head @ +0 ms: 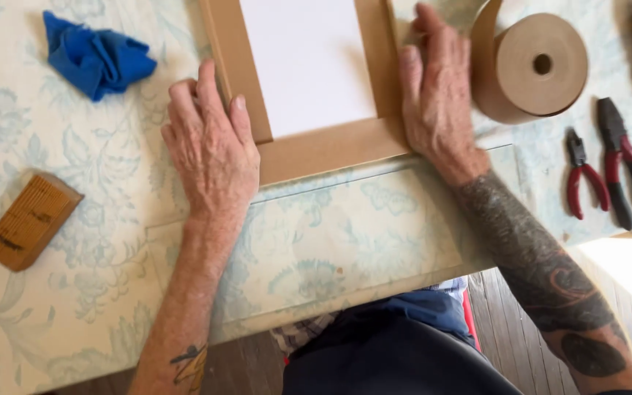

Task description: Assembling a picture frame by cutting and applying tape to cardboard and glass components.

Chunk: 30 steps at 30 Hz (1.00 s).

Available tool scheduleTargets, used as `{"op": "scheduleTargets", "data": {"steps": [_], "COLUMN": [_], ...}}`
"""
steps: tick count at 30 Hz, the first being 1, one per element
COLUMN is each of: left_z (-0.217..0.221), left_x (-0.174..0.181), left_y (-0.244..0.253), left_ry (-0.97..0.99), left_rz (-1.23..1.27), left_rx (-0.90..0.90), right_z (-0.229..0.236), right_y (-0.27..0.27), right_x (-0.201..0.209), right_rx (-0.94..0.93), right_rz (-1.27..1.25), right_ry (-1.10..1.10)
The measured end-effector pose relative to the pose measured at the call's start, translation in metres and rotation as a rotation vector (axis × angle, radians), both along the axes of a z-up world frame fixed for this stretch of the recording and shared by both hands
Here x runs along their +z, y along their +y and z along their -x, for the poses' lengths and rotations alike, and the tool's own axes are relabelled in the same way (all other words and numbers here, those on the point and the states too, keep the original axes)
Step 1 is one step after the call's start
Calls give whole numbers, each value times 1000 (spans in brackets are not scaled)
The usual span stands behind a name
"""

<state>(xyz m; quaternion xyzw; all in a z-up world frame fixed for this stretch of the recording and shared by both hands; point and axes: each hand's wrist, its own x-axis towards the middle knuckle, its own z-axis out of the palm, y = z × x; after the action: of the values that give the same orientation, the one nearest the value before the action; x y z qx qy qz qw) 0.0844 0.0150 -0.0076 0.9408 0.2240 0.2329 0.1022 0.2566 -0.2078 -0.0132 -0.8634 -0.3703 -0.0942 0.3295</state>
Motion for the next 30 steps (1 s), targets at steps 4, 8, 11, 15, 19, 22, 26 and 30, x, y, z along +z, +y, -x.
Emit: {"op": "scheduleTargets", "data": {"steps": [4, 8, 11, 15, 19, 22, 26, 30], "left_z": [-2, 3, 49, 101, 110, 107, 105, 106], "left_x": [1, 6, 15, -9, 21, 19, 22, 21], "left_y": [4, 4, -2, -46, -70, -66, -67, -65], "left_ry": [86, 75, 26, 171, 148, 173, 178, 199], "left_rz": [-147, -195, -251, -192, -219, -171, -307, -378], "left_rx": [40, 53, 78, 11, -13, -68, -47, -49], "right_z": [7, -1, 42, 126, 177, 178, 170, 149], "right_y": [7, -4, -10, -4, 39, 49, 35, 1], "right_x": [27, 16, 44, 43, 36, 34, 25, 34], "right_rx": [3, 0, 63, 458, 532, 487, 439, 431], "right_rz": [50, 62, -27, -23, 145, 117, 145, 267], "right_ry": [-46, -51, -52, 171, 124, -37, -79, 93]}}
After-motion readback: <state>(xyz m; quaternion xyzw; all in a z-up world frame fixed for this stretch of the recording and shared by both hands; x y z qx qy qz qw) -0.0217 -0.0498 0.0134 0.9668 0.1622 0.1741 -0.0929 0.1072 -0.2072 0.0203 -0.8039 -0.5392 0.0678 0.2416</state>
